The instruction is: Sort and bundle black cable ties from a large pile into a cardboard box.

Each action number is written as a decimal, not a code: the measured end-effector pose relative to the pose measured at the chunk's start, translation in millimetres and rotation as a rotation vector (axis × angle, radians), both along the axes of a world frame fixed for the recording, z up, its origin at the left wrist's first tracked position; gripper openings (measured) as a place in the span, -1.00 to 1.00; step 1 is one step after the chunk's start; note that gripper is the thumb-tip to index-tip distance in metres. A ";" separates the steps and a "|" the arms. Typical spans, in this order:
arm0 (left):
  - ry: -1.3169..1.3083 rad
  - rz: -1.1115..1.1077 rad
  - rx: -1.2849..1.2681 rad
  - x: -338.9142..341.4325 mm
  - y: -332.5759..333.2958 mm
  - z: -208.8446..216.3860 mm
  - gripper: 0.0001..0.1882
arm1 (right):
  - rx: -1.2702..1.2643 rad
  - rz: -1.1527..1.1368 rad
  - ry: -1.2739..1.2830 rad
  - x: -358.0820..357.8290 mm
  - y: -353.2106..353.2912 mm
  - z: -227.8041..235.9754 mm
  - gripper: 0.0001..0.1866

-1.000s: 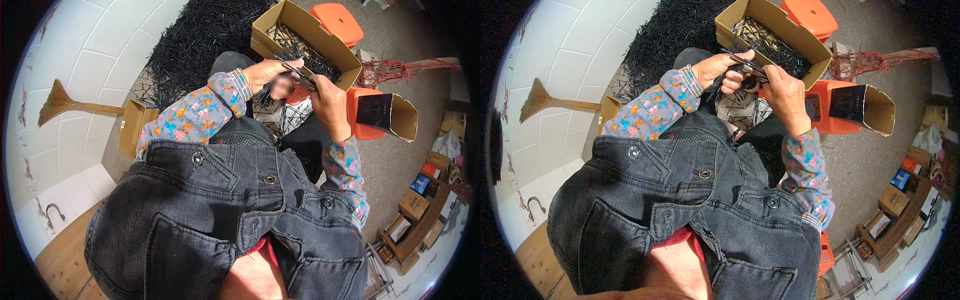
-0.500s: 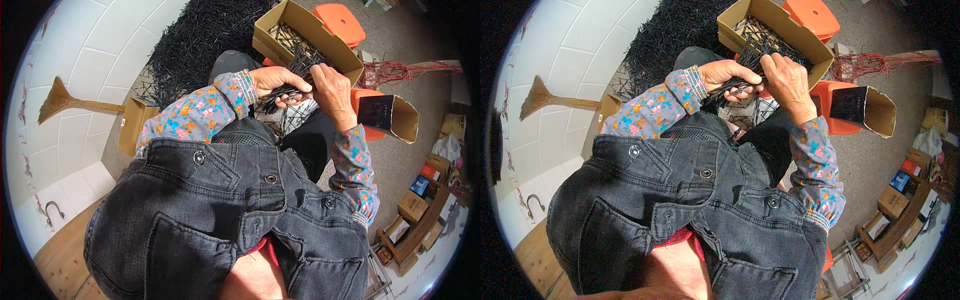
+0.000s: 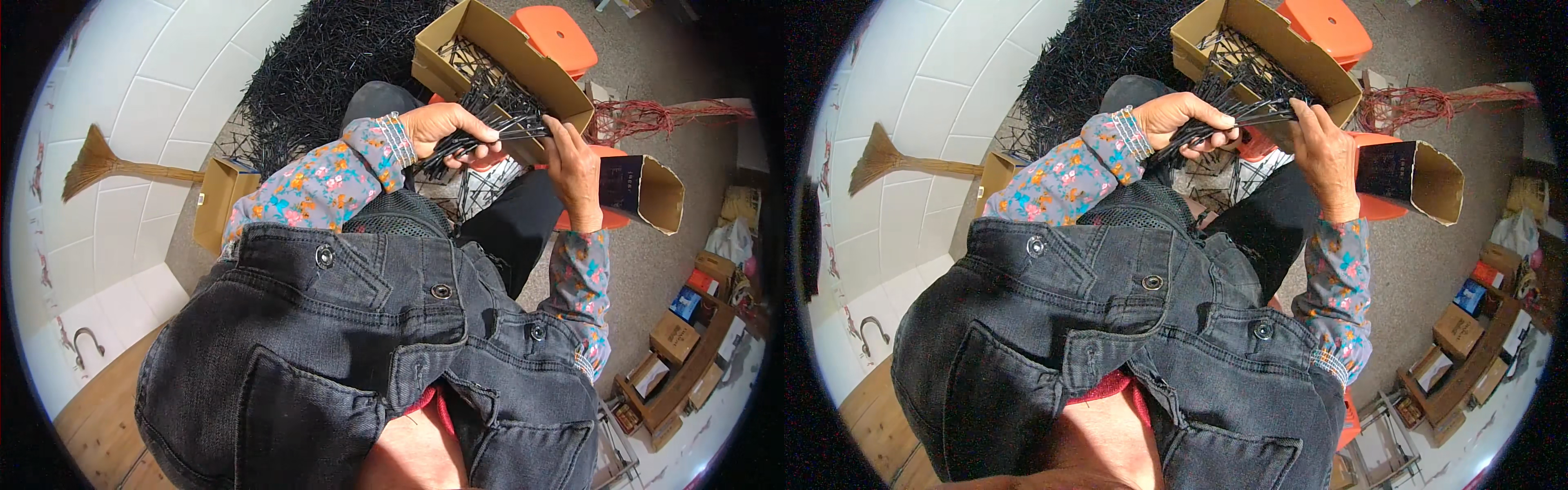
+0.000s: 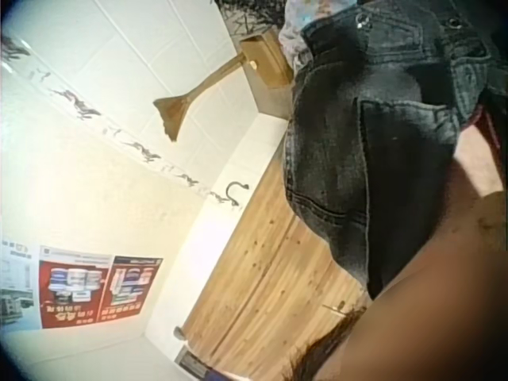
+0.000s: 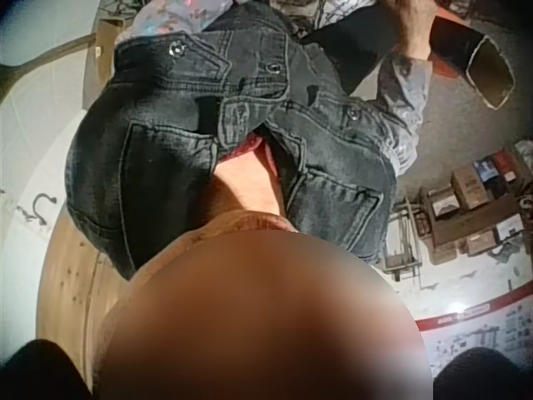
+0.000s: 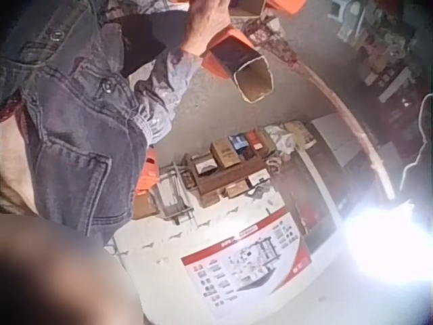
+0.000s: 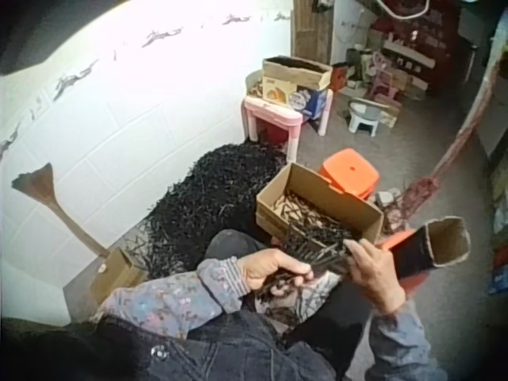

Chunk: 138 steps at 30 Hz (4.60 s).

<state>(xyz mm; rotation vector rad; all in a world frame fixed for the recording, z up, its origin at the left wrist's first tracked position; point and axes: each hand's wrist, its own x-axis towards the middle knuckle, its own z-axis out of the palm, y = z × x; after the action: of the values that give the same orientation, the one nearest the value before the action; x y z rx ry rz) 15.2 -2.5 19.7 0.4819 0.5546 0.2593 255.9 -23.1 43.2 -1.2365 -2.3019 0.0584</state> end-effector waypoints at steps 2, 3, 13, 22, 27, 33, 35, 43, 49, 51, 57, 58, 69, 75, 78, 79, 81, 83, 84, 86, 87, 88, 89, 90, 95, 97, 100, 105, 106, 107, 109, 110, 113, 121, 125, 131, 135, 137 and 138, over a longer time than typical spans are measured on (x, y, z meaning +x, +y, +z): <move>-0.007 0.008 0.009 -0.9 0.9 -1.2 -0.80 | 0.025 -0.004 -0.035 7.4 0.2 -4.9 -0.67; -0.010 0.014 0.013 -1.5 0.9 -1.8 -0.80 | 0.026 -0.004 -0.034 8.6 0.3 -4.6 -0.67; 0.061 0.300 0.138 0.1 -0.3 -3.6 -0.78 | -0.640 -0.278 0.650 -1.7 -27.6 -17.7 -0.68; -0.114 0.444 0.006 9.1 -0.8 -13.6 -0.71 | -0.987 -0.129 0.547 -64.0 -28.9 -22.4 -0.55; -0.082 0.393 0.044 -3.1 0.7 -16.8 -0.70 | -0.985 -0.265 0.636 -41.1 -4.0 -8.2 -0.54; -0.138 0.138 -0.027 13.7 -7.1 -14.4 -0.73 | -0.731 -0.020 1.284 -38.3 57.4 -10.0 -0.42; -0.150 0.060 -0.108 15.9 -9.6 -14.7 -0.75 | -0.930 0.223 1.179 -51.6 68.3 -11.3 -0.30; -0.253 0.129 -0.240 11.3 -7.3 -27.0 -0.78 | -1.109 0.327 1.119 -68.0 50.4 -22.0 -0.29; -0.205 0.519 -0.089 6.6 11.0 -22.0 -0.78 | -1.010 -0.232 1.733 -57.7 10.9 -81.7 -0.32; -0.153 0.716 -0.007 4.3 14.5 -32.1 -0.78 | -1.209 -0.479 1.826 -83.5 -15.5 -84.3 -0.31; -0.055 0.834 0.133 12.4 6.7 -33.0 -0.79 | -1.327 -0.516 2.061 -125.7 -14.7 -62.4 -0.30; -0.036 0.829 0.155 15.1 3.1 -32.2 -0.78 | -1.314 -0.492 2.101 -124.2 -5.5 -65.4 -0.30; -0.096 0.739 0.134 16.2 -0.5 -27.3 -0.80 | -1.369 -0.273 1.984 -105.8 -10.4 -43.6 -0.23; 0.209 0.607 0.494 10.5 -0.2 -18.8 -0.74 | -1.514 0.201 1.953 -104.6 -28.2 -24.8 -0.37; 0.218 0.539 0.545 8.5 0.0 -14.4 -0.71 | -1.550 0.207 1.734 -103.6 -30.5 -26.6 -0.45; 0.220 0.503 0.571 8.8 0.1 -11.0 -0.70 | -1.542 0.194 1.556 -101.6 -31.2 -30.2 -0.50; 0.236 0.430 0.529 6.2 -1.0 -4.2 -0.70 | -1.524 0.179 1.379 -96.7 -32.3 -35.1 -0.55; 0.275 0.290 0.443 2.9 -2.8 3.5 -0.71 | -1.463 0.062 1.283 -92.7 -34.8 -36.7 -0.68; 0.275 0.291 0.445 2.5 -2.8 2.6 -0.71 | -1.432 0.008 1.234 -92.1 -35.9 -35.9 -0.73; 0.175 0.284 0.450 2.8 -3.3 -4.6 -0.67 | -1.430 0.013 1.249 -90.6 -38.4 -34.1 -0.77; 0.124 0.279 0.452 2.8 -3.3 -7.8 -0.65 | -1.429 0.017 1.265 -89.9 -39.8 -32.7 -0.80; 0.125 0.280 0.454 2.1 -2.0 -10.5 -0.65 | -1.429 0.020 1.282 -89.4 -40.8 -32.1 -0.83; 0.058 0.307 0.418 1.0 0.3 -12.3 -0.63 | -1.428 0.021 1.282 -89.2 -41.8 -31.4 -0.83; -0.008 0.335 0.382 -0.1 2.6 -14.2 -0.61 | -1.433 0.017 1.291 -89.3 -42.8 -30.5 -0.83; -0.088 0.581 0.313 4.3 5.5 -5.1 -0.54 | -1.455 0.034 1.322 -86.7 -44.5 -33.1 -0.83; -0.074 0.575 0.363 6.9 5.5 -6.4 -0.55 | -1.461 0.045 1.328 -83.3 -45.0 -35.8 -0.83; -0.037 0.568 0.462 6.4 5.1 -8.4 -0.56 | -1.553 0.147 1.301 -78.8 -44.8 -38.1 -0.74; 0.004 0.520 0.412 6.0 2.6 -7.1 -0.57 | -1.619 0.241 1.552 -75.7 -46.8 -36.7 -0.66; 0.001 0.510 0.413 6.3 0.7 -5.9 -0.60 | -1.659 0.219 1.565 -75.5 -46.3 -36.7 -0.62; -0.001 0.501 0.413 6.4 -1.1 -6.3 -0.63 | -1.700 0.196 1.578 -75.6 -46.3 -37.3 -0.58; -0.017 0.515 0.382 5.8 2.7 -8.8 -0.66 | -1.739 0.177 1.589 -76.9 -44.5 -36.4 -0.54; -0.033 0.530 0.349 4.7 4.7 -11.9 -0.68 | -1.723 0.137 1.541 -78.4 -44.8 -37.0 -0.55; -0.043 0.566 0.310 0.1 8.3 -18.7 -0.66 | -1.687 0.059 1.448 -82.6 -45.1 -39.6 -0.56; -0.056 0.508 0.391 19.5 14.1 -23.9 -0.56 | -1.616 -0.102 1.116 -54.7 -42.9 -47.0 -0.78; 0.213 0.574 0.446 -6.5 13.1 -11.6 -0.55 | -1.561 -0.075 0.909 -20.5 -35.0 -17.8 -0.84; 0.921 0.525 1.114 -60.8 20.4 -52.3 -0.71 | -0.695 -0.595 0.241 143.7 -27.2 40.4 -0.80; 1.148 0.380 1.541 -70.4 22.0 -59.2 -0.70 | -0.434 -0.874 -0.310 247.6 -19.0 63.9 -0.79; 1.225 0.298 1.646 -71.7 25.6 -57.4 -0.69 | -0.574 -1.057 -0.619 283.6 2.8 49.8 -0.76; 1.292 0.257 1.593 -70.8 27.5 -57.5 -0.69 | -0.578 -1.065 -0.619 297.0 13.9 39.2 -0.76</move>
<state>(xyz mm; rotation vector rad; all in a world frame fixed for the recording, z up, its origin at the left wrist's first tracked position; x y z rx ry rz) -55.6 25.1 -37.9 2.2059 1.6476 0.6188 552.9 -9.3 82.4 -2.9620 -1.7607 -0.0522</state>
